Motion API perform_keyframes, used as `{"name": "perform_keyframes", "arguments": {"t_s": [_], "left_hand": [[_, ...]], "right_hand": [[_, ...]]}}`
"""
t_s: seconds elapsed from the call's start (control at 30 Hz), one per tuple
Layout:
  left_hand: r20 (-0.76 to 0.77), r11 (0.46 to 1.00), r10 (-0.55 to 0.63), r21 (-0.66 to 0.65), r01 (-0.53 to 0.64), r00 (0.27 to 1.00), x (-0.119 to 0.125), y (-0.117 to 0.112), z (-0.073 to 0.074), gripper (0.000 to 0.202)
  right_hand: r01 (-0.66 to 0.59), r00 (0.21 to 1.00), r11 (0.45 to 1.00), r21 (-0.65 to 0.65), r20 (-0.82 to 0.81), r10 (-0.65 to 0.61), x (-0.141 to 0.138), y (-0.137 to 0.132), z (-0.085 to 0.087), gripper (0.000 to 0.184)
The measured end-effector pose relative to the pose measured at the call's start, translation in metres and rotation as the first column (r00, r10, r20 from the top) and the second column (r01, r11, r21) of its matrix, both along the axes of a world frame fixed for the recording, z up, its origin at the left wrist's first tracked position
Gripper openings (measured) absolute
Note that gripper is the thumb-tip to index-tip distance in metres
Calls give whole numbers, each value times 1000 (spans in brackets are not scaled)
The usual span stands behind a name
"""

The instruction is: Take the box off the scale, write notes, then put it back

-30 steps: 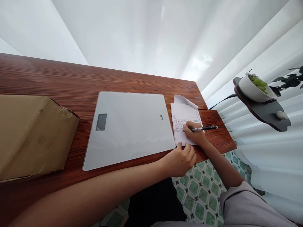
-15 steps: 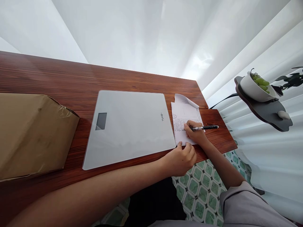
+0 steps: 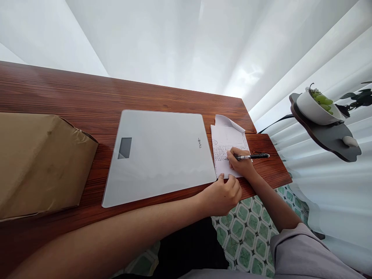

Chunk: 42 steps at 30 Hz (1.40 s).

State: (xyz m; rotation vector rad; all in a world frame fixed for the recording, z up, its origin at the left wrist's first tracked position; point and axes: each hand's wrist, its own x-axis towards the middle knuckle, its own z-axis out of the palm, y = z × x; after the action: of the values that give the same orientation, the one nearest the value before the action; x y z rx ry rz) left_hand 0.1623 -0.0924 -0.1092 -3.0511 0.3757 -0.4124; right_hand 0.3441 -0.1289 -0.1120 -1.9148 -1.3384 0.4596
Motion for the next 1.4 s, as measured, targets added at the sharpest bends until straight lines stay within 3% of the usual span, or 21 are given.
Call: {"name": "perform_keyframes", "arguments": {"t_s": [0.4, 0.73, 0.87, 1.03, 1.3, 1.4], "left_hand": [[18, 1000, -1, 29, 0, 1000, -1, 0, -1, 43], [-3, 1000, -4, 7, 4, 1000, -1, 1, 2, 40], [34, 1000, 3, 14, -3, 999, 0, -1, -2, 40], [62, 999, 6, 44, -9, 998, -1, -1, -4, 43], [48, 998, 0, 55, -2, 999, -1, -1, -5, 45], [48, 998, -5, 60, 2, 999, -2, 0, -5, 44]], "right_hand": [[-10, 1000, 1000, 11, -8, 10, 0, 0, 1, 39], [-34, 996, 997, 65, 87, 28, -2, -1, 3, 39], [84, 975, 969, 231, 184, -128, 2, -5, 5, 37], [271, 861, 870, 411, 302, -410, 12, -4, 10, 34], [349, 857, 869, 349, 256, -447, 26, 1, 8, 25], [377, 867, 875, 302, 218, -449, 29, 2, 5, 29]]}}
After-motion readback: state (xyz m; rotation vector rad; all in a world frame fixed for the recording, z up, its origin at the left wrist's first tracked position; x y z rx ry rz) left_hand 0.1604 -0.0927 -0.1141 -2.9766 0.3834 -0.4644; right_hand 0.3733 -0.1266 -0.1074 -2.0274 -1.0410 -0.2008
